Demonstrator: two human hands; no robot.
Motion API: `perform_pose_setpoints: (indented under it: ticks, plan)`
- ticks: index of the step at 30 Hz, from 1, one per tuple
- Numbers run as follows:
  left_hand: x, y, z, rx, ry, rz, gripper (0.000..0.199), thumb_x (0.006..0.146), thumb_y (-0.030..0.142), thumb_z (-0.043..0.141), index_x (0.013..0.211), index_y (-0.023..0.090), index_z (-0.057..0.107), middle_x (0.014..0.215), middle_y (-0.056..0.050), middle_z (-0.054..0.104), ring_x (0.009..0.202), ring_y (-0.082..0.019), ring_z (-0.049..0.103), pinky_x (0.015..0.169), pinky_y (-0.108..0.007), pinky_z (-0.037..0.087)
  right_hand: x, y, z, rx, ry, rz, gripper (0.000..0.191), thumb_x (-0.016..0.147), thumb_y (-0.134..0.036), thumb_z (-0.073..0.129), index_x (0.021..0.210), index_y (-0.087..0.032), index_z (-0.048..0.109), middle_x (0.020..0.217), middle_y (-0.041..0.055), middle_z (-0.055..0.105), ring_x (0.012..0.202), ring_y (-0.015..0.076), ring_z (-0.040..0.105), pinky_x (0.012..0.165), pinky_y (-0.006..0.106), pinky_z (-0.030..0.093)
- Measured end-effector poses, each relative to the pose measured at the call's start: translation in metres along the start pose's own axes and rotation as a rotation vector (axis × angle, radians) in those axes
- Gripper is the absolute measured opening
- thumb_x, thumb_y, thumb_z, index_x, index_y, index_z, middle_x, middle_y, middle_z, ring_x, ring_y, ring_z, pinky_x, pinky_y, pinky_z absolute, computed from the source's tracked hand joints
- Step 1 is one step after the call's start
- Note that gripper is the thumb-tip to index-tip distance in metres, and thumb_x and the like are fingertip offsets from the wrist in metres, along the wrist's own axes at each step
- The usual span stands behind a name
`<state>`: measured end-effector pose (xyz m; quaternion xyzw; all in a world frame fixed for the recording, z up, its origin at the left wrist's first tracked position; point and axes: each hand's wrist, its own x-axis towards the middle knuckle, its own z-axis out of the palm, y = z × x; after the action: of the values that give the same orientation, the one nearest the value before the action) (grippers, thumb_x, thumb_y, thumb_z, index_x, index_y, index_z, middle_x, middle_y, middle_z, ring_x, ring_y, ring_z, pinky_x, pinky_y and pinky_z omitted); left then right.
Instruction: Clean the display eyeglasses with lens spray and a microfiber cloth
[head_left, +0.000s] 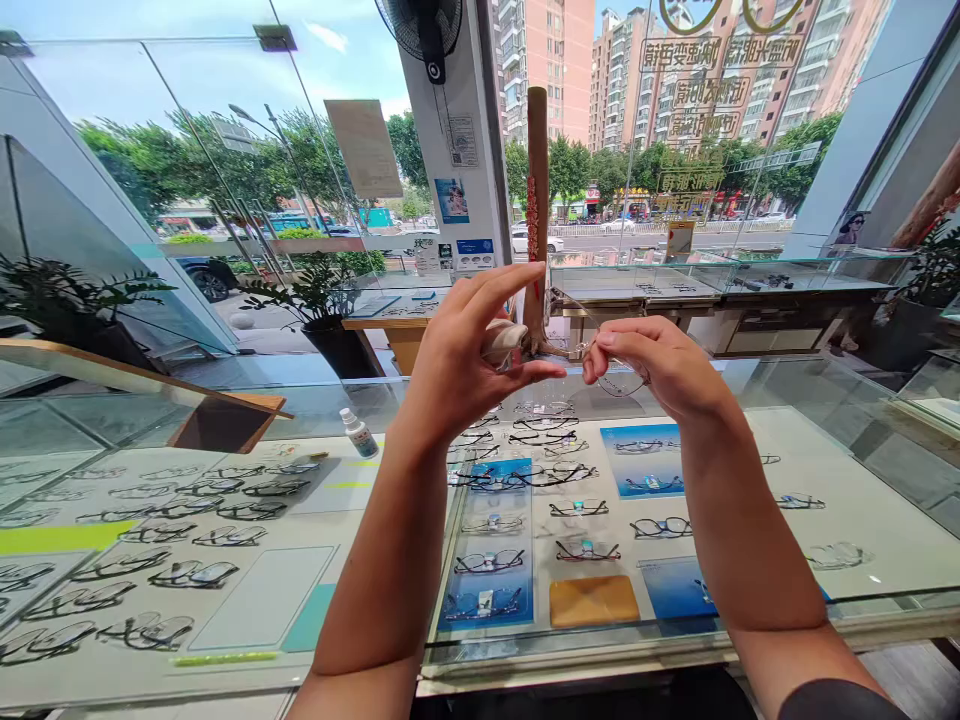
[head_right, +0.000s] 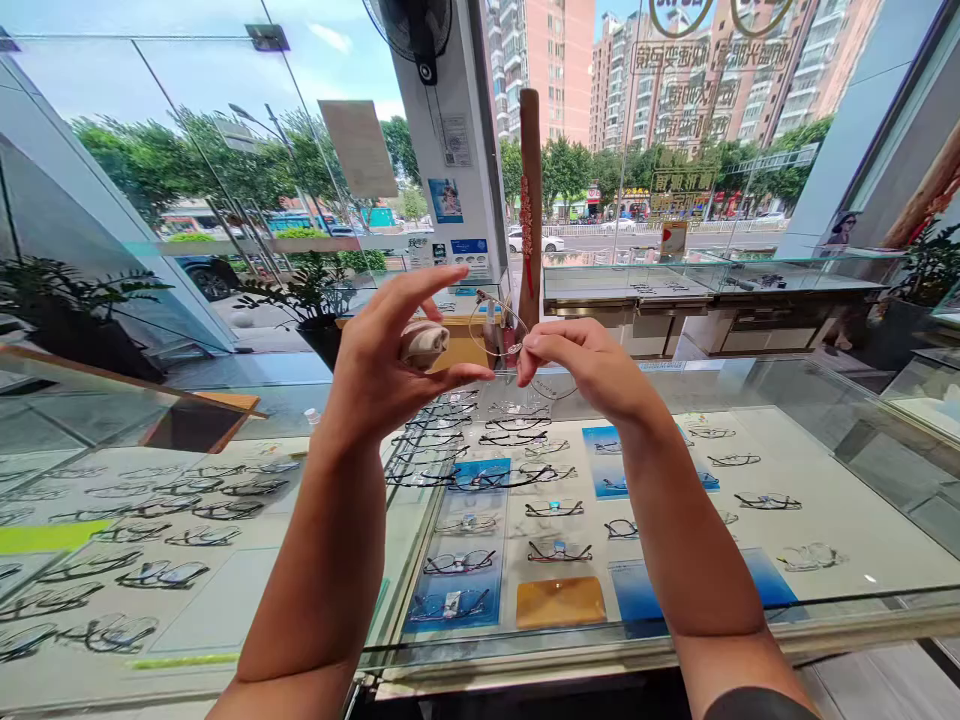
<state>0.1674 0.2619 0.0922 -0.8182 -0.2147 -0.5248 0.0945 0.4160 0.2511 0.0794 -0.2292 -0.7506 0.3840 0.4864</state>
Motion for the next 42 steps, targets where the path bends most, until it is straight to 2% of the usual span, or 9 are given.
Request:
perform_pose_setpoints:
  ticks: [6,12,16,21,27,29,32,35,42]
  plan:
    - [-0.003,-0.003,0.005,0.157,0.004,0.101,0.065,0.086,0.062,0.085,0.140,0.030,0.069,0.124,-0.008,0.079,0.102,-0.026,0.071,0.093,-0.041,0.056,-0.002,-0.002,0.000,-0.033,-0.028,0.003,0.034,0.099,-0.034,0.064,0.069,-0.023,0.075,0.074,0.0015,0.073,0.077,0.0168,0.065,0.087,0.036,0.051]
    - [-0.003,-0.004,0.006,0.148,0.023,0.124,0.058,0.088,0.060,0.084,0.136,0.030,0.071,0.125,-0.007,0.080,0.108,-0.026,0.073,0.093,-0.040,0.057,-0.005,-0.005,0.007,-0.136,0.072,-0.056,0.035,0.099,-0.036,0.065,0.069,-0.023,0.076,0.073,0.0012,0.074,0.078,0.0171,0.067,0.087,0.037,0.054]
    - [-0.002,-0.002,0.006,0.157,0.068,0.117,0.055,0.090,0.060,0.083,0.135,0.030,0.071,0.126,-0.007,0.080,0.107,-0.025,0.074,0.094,-0.040,0.058,-0.003,-0.002,0.012,-0.214,0.305,-0.191,0.029,0.099,-0.042,0.067,0.078,-0.022,0.074,0.082,0.0017,0.072,0.083,0.0177,0.068,0.083,0.036,0.057]
    - [-0.003,-0.001,0.005,0.173,0.158,0.052,0.059,0.086,0.064,0.084,0.132,0.029,0.072,0.126,-0.009,0.079,0.104,-0.025,0.074,0.094,-0.041,0.060,0.005,0.013,-0.001,-0.191,0.790,-0.506,0.022,0.102,-0.044,0.064,0.091,-0.025,0.058,0.089,0.0001,0.064,0.087,0.0169,0.066,0.086,0.037,0.055]
    - [-0.006,0.006,0.005,0.135,0.313,-0.098,0.061,0.084,0.061,0.088,0.133,0.029,0.069,0.128,-0.007,0.075,0.099,-0.024,0.074,0.091,-0.041,0.063,0.010,0.013,-0.003,-0.267,0.972,-0.615,0.043,0.110,-0.047,0.051,0.073,-0.025,0.052,0.069,-0.0015,0.052,0.067,0.0161,0.055,0.072,0.036,0.048]
    - [-0.007,0.009,0.005,0.110,0.353,-0.133,0.060,0.085,0.059,0.088,0.134,0.029,0.068,0.128,-0.008,0.074,0.101,-0.024,0.074,0.091,-0.042,0.064,0.007,0.009,0.003,-0.303,0.993,-0.668,0.040,0.107,-0.046,0.056,0.074,-0.025,0.057,0.072,0.0004,0.057,0.071,0.0178,0.057,0.073,0.037,0.047]
    - [-0.008,0.014,0.005,0.079,0.386,-0.160,0.059,0.086,0.056,0.089,0.134,0.028,0.068,0.126,-0.008,0.074,0.108,-0.026,0.075,0.093,-0.043,0.065,0.003,0.007,0.013,-0.441,0.907,-0.716,0.018,0.101,-0.045,0.064,0.105,-0.028,0.070,0.105,0.0044,0.068,0.100,0.0241,0.067,0.088,0.044,0.054]
    - [-0.008,0.020,0.003,0.060,0.388,-0.165,0.058,0.087,0.053,0.089,0.134,0.029,0.067,0.127,-0.008,0.073,0.119,-0.028,0.074,0.095,-0.043,0.065,-0.001,0.009,0.018,-0.578,0.799,-0.715,0.035,0.100,-0.045,0.063,0.133,-0.035,0.066,0.125,0.0053,0.067,0.111,0.0268,0.067,0.098,0.051,0.055]
    - [-0.008,0.034,-0.005,0.084,0.390,-0.214,0.048,0.090,0.055,0.086,0.129,0.032,0.070,0.124,-0.005,0.075,0.122,-0.029,0.074,0.098,-0.047,0.067,-0.002,0.011,0.018,-0.718,0.763,-0.611,0.047,0.097,-0.047,0.069,0.141,-0.034,0.065,0.125,0.0068,0.067,0.110,0.0279,0.067,0.098,0.052,0.058]
